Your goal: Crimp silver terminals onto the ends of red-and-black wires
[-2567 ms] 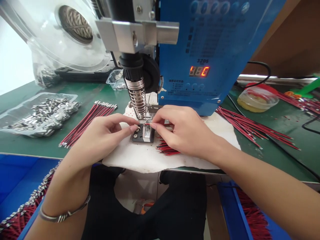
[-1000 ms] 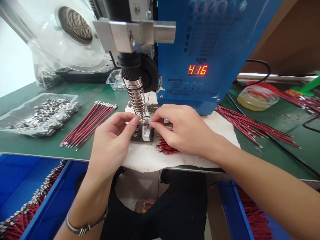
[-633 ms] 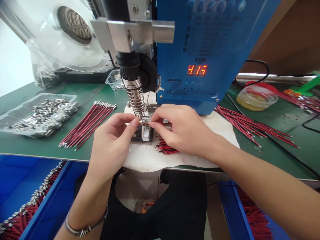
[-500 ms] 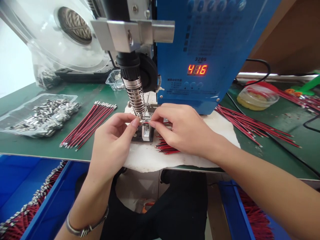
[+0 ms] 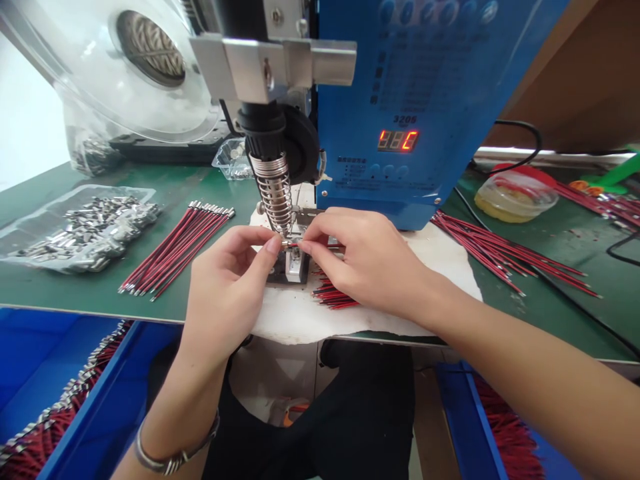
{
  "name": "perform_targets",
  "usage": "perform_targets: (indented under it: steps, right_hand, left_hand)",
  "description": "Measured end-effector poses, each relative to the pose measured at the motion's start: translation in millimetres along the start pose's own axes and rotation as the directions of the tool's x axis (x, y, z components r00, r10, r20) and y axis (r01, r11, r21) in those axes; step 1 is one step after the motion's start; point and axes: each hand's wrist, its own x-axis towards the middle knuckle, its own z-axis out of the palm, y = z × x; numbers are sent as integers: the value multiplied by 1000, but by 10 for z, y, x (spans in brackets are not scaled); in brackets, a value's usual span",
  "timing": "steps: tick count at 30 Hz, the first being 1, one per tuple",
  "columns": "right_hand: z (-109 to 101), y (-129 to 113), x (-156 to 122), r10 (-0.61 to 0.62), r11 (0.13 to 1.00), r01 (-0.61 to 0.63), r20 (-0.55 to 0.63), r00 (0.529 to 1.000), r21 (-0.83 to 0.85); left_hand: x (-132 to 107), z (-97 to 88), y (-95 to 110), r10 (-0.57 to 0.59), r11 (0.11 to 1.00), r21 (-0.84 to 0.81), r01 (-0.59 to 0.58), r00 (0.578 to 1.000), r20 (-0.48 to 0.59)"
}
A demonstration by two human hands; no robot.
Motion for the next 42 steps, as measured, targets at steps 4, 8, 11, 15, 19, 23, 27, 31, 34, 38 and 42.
perform_targets:
  steps: [4,8,11,15,19,23,27,31,34,38,42]
  right_hand:
    - [5,-6,5,-1,1000,1,-1,1000,1]
    - [2,-18,5,5,1000,-5,0,1000,4]
    - [1,-20,0,18,1000,-18,1,1000,10]
    - [8,-13,-3,23,1000,-23,6,1000,13]
    - [10,-14,-1,25,1000,-25,-4,1000,15]
    - [12,-19,-3,38,999,-37,-7,999,28]
    - [17,-14,-6,32,999,-32,-8,999,27]
    - [9,-19,-8,26,999,-26,-10,1000,27]
    - [3,-28,-5,30,999,-29,-15,999,24]
    - [8,-33,-4,30,999,-30,-19,999,26]
    - [17,-30,-9,33,999,-32,-14,999,33]
  left_hand:
    - [-2,3,1,6,1000,0,-6,1000,-3]
    - [-1,3,6,11,1000,3,-11,1000,3]
    - [-1,1,9,4,1000,7,-4,1000,-4]
    - [-5,3,0,8,1000,-3,-8,1000,-5]
    - [2,12,-30,27,999,-21,-28,999,-17]
    - [15,19,-52,47,998,-35,-49,998,-46]
    - [17,22,-51,43,998,-38,-45,998,-50]
    - [16,24,-49,40,998,-37,-42,998,-47]
    - [16,27,-49,39,999,-34,-41,998,-51]
    - [15,30,-53,36,998,-39,-38,998,-44]
    - [16,28,-54,44,998,-41,-46,998,-48]
